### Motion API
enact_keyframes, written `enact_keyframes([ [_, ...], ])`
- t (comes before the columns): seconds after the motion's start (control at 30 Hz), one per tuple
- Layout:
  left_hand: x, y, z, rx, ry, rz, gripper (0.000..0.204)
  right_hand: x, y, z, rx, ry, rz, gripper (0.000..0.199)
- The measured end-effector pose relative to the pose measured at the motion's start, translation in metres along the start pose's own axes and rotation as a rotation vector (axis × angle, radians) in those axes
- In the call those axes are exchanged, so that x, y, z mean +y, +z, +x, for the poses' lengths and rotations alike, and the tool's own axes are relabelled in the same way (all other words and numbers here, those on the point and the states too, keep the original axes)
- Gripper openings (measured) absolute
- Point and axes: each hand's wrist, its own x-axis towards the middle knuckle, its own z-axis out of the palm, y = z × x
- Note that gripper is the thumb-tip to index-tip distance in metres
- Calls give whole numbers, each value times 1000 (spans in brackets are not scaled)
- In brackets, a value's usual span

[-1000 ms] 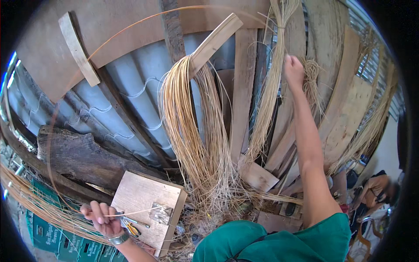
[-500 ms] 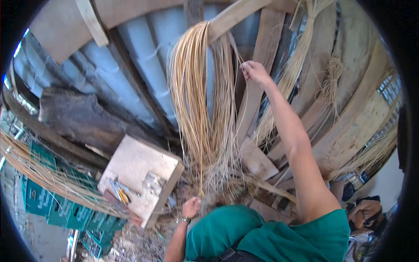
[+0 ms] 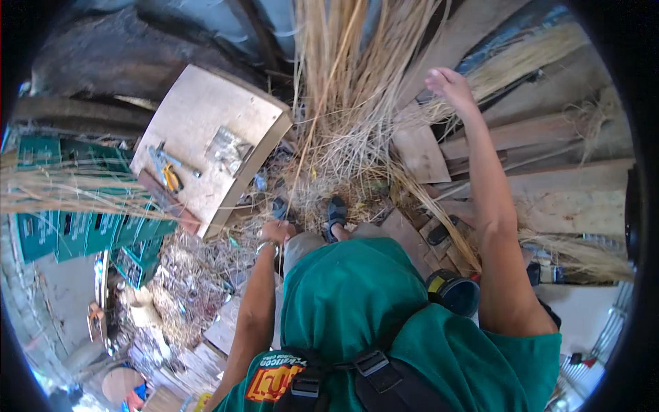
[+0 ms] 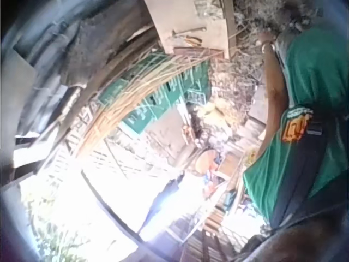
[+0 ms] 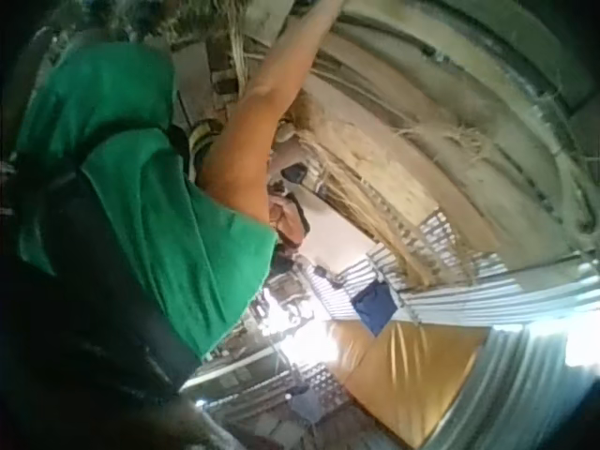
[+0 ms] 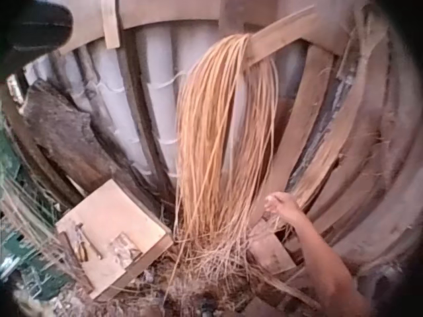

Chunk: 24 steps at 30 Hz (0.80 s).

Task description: Splitting and preparing thin bamboo or rattan strips using a hand-held guide.

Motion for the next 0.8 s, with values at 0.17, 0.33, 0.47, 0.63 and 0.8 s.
enact_keyframes([
  [0.17, 15, 23, 16, -176, -102, 143, 47, -4, 14, -28, 13, 38, 50, 34],
  [0.33, -9, 49, 26, 41, -175, 31, 38, -14, 25, -20, -21, 22, -38, 38],
  [0.47, 25, -30, -18, 132, -176, -50, 40, 4, 2, -22, 58, -40, 14, 42],
  [0.63, -21, -75, -45, 419, -25, -304, 40, 20, 0, -31, 311, -13, 174, 44],
  [0.8, -74, -102, -71, 354, -143, -558, 44, 70, 15, -64, 432, 330, 62, 37],
])
